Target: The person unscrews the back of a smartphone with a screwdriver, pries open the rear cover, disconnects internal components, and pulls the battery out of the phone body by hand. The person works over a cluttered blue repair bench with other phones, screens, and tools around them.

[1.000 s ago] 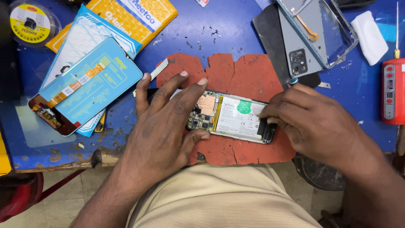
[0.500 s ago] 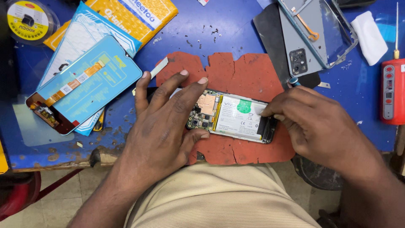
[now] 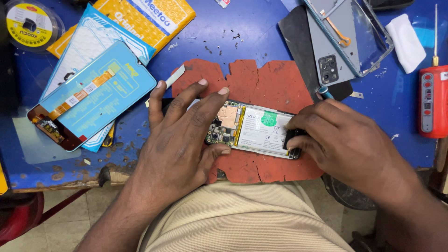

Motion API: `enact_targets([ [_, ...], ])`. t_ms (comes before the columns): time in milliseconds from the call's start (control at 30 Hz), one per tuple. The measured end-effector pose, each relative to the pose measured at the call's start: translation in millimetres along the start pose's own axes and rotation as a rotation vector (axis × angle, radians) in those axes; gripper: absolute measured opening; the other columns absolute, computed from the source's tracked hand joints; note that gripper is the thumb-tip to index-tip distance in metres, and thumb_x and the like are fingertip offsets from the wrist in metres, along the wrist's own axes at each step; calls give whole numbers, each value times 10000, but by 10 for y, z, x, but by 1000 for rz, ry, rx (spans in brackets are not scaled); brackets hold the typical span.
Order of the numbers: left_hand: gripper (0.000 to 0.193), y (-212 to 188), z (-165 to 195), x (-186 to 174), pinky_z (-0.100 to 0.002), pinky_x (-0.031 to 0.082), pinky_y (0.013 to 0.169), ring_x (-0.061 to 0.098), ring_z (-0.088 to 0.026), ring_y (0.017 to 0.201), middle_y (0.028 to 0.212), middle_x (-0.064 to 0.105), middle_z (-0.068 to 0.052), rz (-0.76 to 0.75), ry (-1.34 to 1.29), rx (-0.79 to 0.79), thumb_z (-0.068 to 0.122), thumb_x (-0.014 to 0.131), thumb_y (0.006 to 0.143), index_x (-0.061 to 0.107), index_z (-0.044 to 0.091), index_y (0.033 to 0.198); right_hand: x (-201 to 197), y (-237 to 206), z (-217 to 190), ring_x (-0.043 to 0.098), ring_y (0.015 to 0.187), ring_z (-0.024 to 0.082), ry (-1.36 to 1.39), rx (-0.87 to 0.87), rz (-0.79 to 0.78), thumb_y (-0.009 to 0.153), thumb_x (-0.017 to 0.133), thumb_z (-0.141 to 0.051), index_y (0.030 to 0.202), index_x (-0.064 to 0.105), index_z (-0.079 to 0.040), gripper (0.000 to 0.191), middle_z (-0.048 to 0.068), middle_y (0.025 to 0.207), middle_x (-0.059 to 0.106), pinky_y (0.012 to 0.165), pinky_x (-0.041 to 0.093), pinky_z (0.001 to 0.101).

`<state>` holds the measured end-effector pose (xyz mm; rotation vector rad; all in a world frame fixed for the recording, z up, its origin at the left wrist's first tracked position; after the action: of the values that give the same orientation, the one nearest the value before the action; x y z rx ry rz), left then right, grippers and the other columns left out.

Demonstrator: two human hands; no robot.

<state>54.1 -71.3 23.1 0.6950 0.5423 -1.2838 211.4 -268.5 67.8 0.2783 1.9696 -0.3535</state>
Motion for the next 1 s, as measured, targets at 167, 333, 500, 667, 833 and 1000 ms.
enact_targets([
  [167, 880, 4, 5, 1, -648, 93, 1230, 454, -321, 1430, 1393, 600, -114, 3, 1, -1, 246, 830, 791, 374, 71, 1523, 69, -30, 42, 670, 843, 236, 1, 48, 32, 761, 721, 75, 856, 697, -34, 147, 43, 896, 677, 712, 575, 367],
  [333, 864, 2, 5, -2, -643, 101, 1235, 462, -314, 1427, 1397, 601, -111, 8, -4, 6, 235, 827, 794, 384, 74, 1517, 130, -26, 126, 669, 879, 222, 104, 39, 5, 679, 657, 168, 847, 687, -36, 266, 36, 914, 677, 702, 579, 340],
  [500, 844, 10, -7, 1, -637, 106, 1236, 466, -307, 1425, 1399, 603, -107, 5, -16, 5, 230, 823, 795, 398, 71, 1507, 117, -33, 280, 678, 888, 216, 174, 11, -54, 619, 638, 192, 820, 675, -58, 323, 46, 914, 651, 686, 570, 334],
  [667, 833, 9, -11, 2, -633, 106, 1241, 471, -308, 1427, 1407, 601, -106, 7, -22, 8, 224, 819, 806, 398, 69, 1508, 87, -110, 455, 687, 859, 228, 199, 59, -41, 638, 642, 203, 846, 673, -45, 325, 56, 947, 655, 663, 575, 310],
  [833, 838, 7, -12, 16, -638, 100, 1239, 468, -309, 1433, 1414, 598, -104, 3, -19, 2, 229, 823, 801, 394, 76, 1504, 41, -228, 556, 733, 929, 211, 334, 59, 4, 736, 645, 177, 858, 637, -23, 234, 71, 960, 726, 753, 588, 307],
  [1000, 844, 16, 8, 10, -639, 90, 1238, 456, -319, 1446, 1425, 591, -110, 8, -15, 10, 241, 821, 813, 377, 77, 1511, -66, -400, 646, 760, 898, 166, 429, 195, 118, 891, 674, 107, 964, 669, 12, 120, 105, 939, 744, 772, 605, 267],
])
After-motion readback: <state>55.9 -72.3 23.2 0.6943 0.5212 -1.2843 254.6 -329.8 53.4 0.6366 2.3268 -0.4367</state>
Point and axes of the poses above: each hand's wrist, its own y-axis towards the middle knuckle, its own x-axis out of the palm, z = x × y, the point moved 3 cm from there along y, towards the middle knuckle
